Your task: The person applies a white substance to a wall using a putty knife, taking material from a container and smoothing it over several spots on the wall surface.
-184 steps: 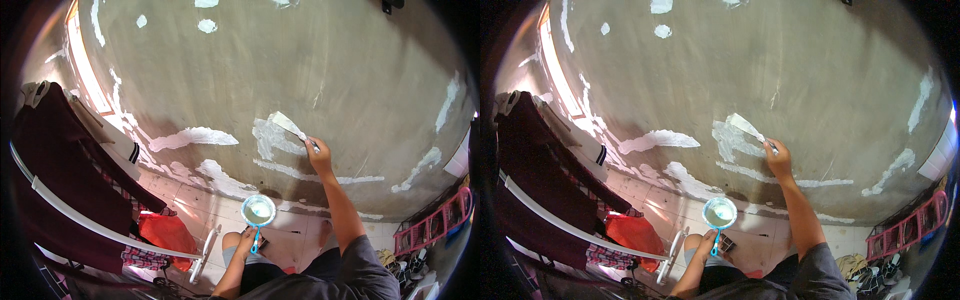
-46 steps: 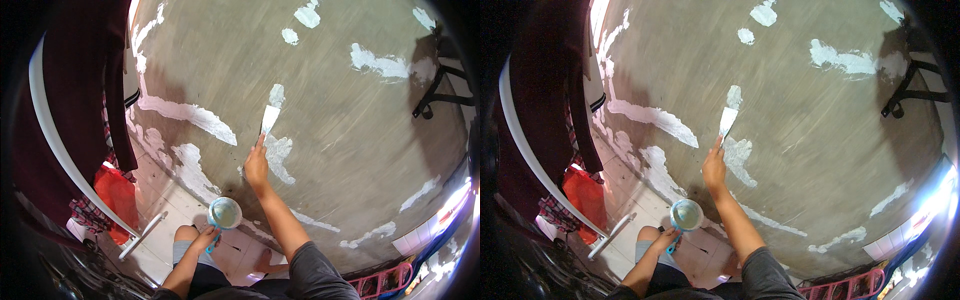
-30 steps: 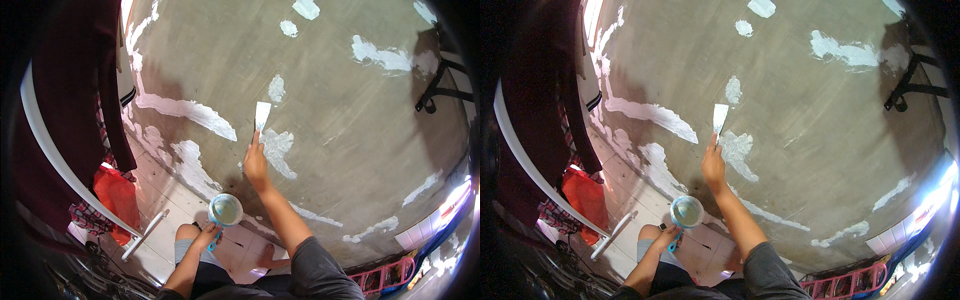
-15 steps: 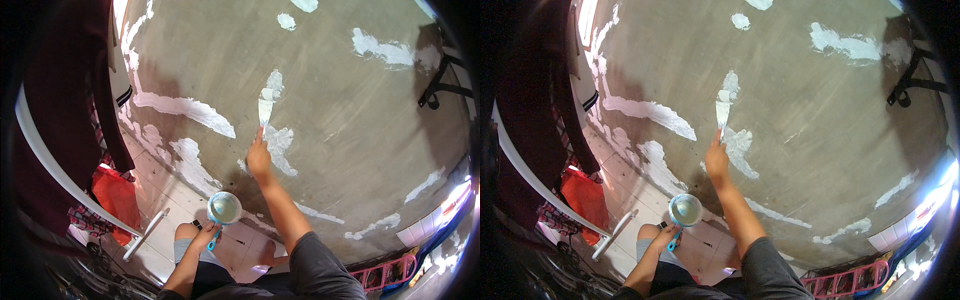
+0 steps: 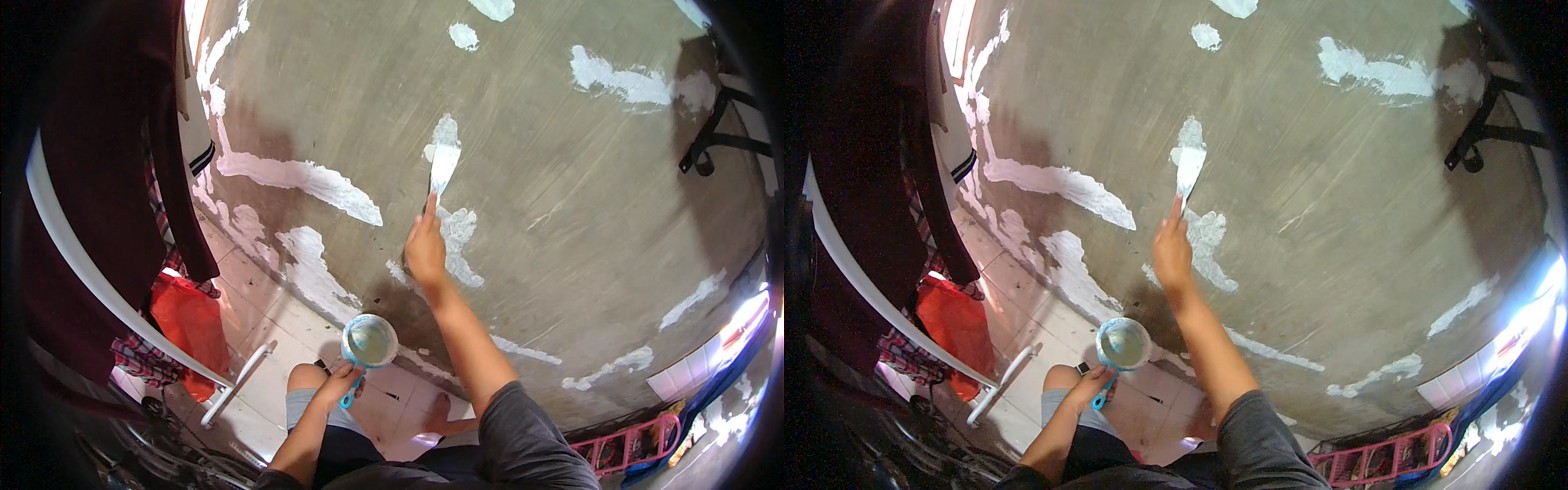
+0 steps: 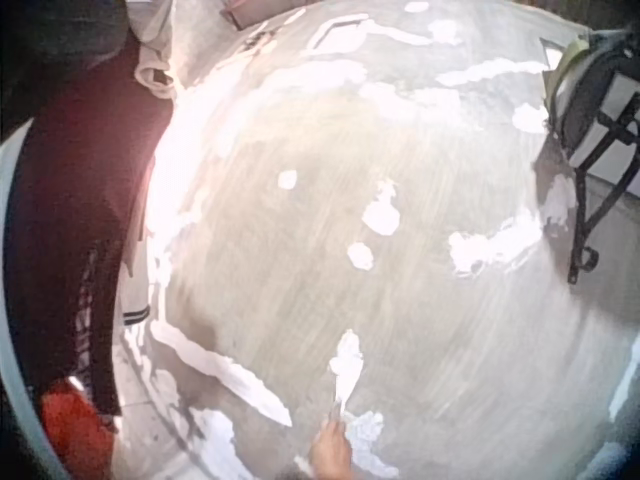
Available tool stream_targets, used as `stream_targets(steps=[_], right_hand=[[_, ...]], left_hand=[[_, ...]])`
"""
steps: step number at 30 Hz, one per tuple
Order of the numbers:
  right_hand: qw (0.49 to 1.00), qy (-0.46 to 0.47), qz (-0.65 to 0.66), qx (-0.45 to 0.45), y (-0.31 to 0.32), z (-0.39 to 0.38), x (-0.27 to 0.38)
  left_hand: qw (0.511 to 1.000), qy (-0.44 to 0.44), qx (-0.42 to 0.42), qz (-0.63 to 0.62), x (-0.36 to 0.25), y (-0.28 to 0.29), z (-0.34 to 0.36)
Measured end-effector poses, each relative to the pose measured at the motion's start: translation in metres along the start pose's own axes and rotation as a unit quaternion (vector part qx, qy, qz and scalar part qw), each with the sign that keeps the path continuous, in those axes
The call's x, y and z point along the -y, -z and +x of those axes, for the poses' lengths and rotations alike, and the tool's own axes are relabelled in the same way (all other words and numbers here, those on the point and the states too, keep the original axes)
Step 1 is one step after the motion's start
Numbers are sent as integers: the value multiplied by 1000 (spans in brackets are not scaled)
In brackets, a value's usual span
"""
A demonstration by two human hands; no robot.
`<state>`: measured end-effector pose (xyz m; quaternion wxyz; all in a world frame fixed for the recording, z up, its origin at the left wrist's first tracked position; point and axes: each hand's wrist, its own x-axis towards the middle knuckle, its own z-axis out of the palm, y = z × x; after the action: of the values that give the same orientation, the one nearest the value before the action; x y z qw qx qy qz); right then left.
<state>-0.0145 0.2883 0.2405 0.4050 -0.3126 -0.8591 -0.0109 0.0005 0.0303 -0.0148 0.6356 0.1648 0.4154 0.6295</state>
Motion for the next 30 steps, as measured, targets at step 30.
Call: stream_targets(steps=[30], right_hand=[[991,26,-95,86,-27,-13,-34]], left_hand=[[1000,11,-4,21,1,2,2]])
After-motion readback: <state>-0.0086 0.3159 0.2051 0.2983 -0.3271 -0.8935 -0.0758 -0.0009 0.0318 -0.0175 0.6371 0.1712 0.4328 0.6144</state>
